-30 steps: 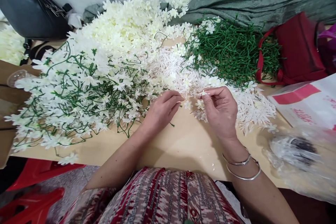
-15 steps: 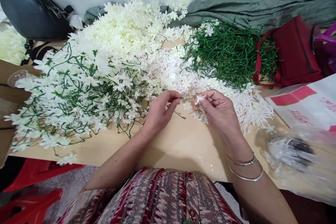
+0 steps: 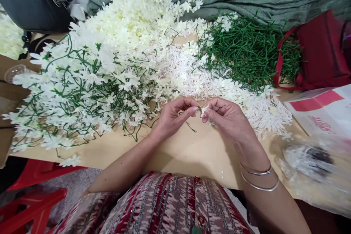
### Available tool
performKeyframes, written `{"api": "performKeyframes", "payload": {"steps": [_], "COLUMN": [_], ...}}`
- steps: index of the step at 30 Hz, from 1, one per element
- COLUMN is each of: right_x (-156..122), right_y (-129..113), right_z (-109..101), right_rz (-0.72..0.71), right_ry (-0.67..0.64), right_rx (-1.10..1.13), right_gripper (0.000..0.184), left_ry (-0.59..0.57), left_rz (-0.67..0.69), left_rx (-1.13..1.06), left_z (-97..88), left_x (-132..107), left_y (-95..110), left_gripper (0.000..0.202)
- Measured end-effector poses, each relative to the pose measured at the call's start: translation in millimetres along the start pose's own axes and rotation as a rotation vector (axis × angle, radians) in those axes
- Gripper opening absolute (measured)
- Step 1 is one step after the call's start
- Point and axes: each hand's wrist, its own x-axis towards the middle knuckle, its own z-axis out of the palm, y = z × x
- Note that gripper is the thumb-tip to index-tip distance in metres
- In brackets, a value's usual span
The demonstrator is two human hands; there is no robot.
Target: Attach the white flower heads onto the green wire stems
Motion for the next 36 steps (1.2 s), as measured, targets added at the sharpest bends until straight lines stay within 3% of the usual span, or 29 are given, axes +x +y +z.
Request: {"api": "performKeyframes", "payload": {"steps": [7,12,27,36], "right_x": [-2.0,-2.2,3.6,4.3], "right_y": [-2.4,2.8,1.7,5.9], "right_z": [-3.6,-1.8,0.2,-8.0], "right_rz": [0.071,0.122,0.129,0.166], "right_ry": [-0.076,-0.062,-0.063,-0.075], "right_rx": [0.003,0.052,0.029,0.096], "right_gripper": [0.033,0.032,0.037,0.036], "left_ry": [-0.087,-0.138,-0.109,-0.017], "left_rz": [-0.057,-0.129,-0.142,-0.017], "left_rx": [-0.004,-0.175,-0.217,-0.006], "left_z": [-3.0,-2.1,0.3,4.3], "left_x": [0.5,-1.7,-1.7,-5.4], "left_y": [2.6,-6.1,-17.8,-14.7], "left_gripper": [0.037,0.030,0.035,0.027]}}
